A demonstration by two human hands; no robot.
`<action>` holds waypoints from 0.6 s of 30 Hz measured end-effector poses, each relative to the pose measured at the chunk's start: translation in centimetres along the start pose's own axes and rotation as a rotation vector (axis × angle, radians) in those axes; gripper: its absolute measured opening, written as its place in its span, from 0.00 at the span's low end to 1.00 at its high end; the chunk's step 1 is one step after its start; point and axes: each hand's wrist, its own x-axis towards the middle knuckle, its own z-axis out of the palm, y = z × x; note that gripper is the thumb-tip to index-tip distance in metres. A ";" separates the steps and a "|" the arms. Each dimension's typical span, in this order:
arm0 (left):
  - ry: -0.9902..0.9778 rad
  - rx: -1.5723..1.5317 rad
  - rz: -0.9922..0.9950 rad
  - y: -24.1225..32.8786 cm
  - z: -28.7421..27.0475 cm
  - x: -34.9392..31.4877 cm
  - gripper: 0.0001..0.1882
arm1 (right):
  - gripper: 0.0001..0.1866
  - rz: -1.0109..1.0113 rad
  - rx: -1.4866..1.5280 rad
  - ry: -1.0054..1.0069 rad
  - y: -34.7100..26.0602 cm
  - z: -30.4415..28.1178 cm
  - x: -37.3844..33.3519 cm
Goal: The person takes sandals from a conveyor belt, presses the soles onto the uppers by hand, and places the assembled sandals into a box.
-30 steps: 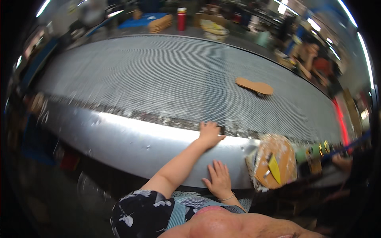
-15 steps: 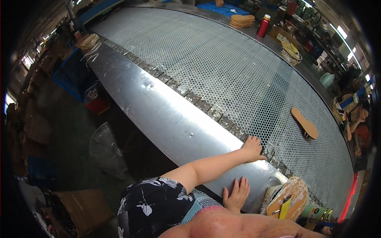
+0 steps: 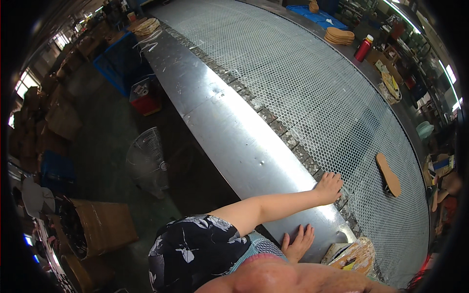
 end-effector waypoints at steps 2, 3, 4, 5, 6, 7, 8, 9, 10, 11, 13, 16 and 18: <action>0.016 0.000 0.013 -0.1 -0.1 -1.9 0.25 | 0.27 0.014 0.138 0.035 -1.1 -0.6 -1.0; 0.016 0.075 0.101 -0.5 -0.3 -3.4 0.26 | 0.27 0.021 0.139 0.038 -2.3 -0.9 -1.6; 0.015 0.149 0.189 -0.9 -0.6 -4.7 0.28 | 0.26 0.056 0.240 0.054 -3.5 -1.2 -2.0; 0.004 0.144 0.211 -1.0 -1.4 -5.7 0.28 | 0.25 0.105 0.335 0.081 -4.7 -1.4 -2.3; -0.032 0.166 0.304 -1.6 -2.6 -6.7 0.29 | 0.25 0.116 0.332 0.089 -5.4 -1.8 -2.2; -0.071 0.188 0.398 -2.3 -3.7 -7.5 0.30 | 0.22 0.083 0.358 0.104 -6.1 -2.4 -1.9; -0.104 0.216 0.417 -3.5 -4.4 -7.7 0.32 | 0.20 0.047 0.381 0.123 -6.3 -3.0 -1.3; -0.107 0.136 0.403 -5.2 -5.3 -7.5 0.33 | 0.20 0.055 0.371 0.133 -5.6 -3.6 0.0; -0.173 0.095 0.327 -5.2 -7.2 -5.9 0.35 | 0.18 0.000 0.427 0.092 -3.6 -4.0 1.7; -0.088 0.050 0.269 -6.2 -8.6 -6.7 0.34 | 0.17 -0.034 0.490 0.045 -2.5 -4.3 2.2; -0.214 0.191 0.013 -6.1 -12.1 -6.3 0.34 | 0.13 -0.071 0.552 0.045 0.0 -4.4 3.9; -0.117 0.477 0.045 -10.9 -14.1 -7.4 0.35 | 0.12 0.021 0.589 0.077 1.5 -4.0 4.9; -0.056 0.513 0.037 -11.4 -15.2 -6.6 0.32 | 0.10 -0.063 0.636 0.039 3.2 -3.3 4.5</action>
